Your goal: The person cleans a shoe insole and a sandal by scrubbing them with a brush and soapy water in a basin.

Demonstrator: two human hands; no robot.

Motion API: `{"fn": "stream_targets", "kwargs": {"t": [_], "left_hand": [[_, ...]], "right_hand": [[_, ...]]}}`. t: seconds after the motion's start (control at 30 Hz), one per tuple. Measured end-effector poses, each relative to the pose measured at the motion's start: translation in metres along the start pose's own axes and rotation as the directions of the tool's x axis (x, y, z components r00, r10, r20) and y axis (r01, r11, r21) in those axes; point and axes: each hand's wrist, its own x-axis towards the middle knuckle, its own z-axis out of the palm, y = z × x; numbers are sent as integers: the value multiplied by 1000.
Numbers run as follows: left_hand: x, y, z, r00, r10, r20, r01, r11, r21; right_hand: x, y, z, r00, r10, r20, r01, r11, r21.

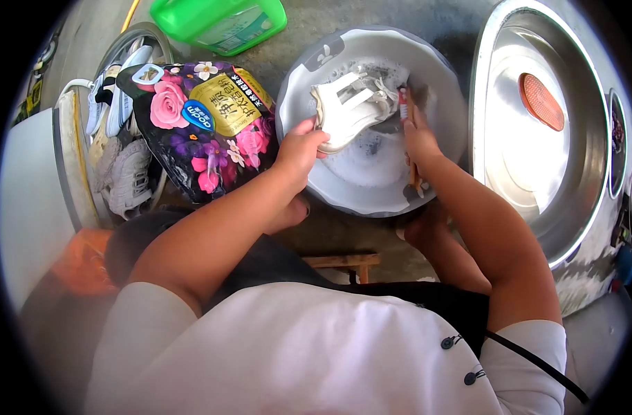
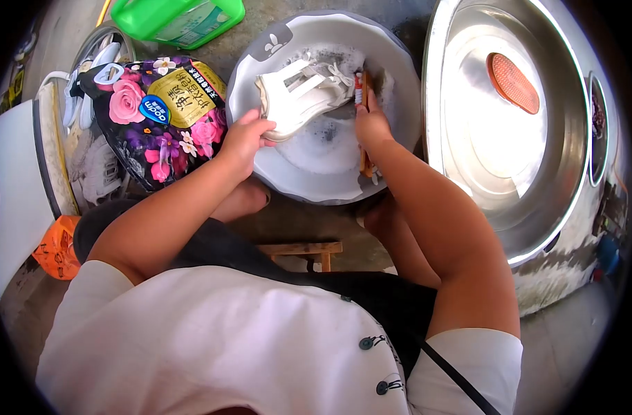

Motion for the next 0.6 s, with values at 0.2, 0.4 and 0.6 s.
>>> {"fn": "stream_targets", "kwargs": {"t": [0.2, 0.4, 0.6], "left_hand": [[1, 2, -1, 998, -57, -28, 50, 979, -197], [5, 7, 1, 993, -118, -29, 112, 981, -161], [-9, 1, 10, 794, 602, 83, -461, 509, 727]], "right_hand": [[-85, 17, -3, 819, -510, 265, 492, 860, 134], [-60, -3, 27, 856, -482, 186, 483, 875, 43], [-55, -47, 4, 961, -270, 65, 232, 908, 349]]}}
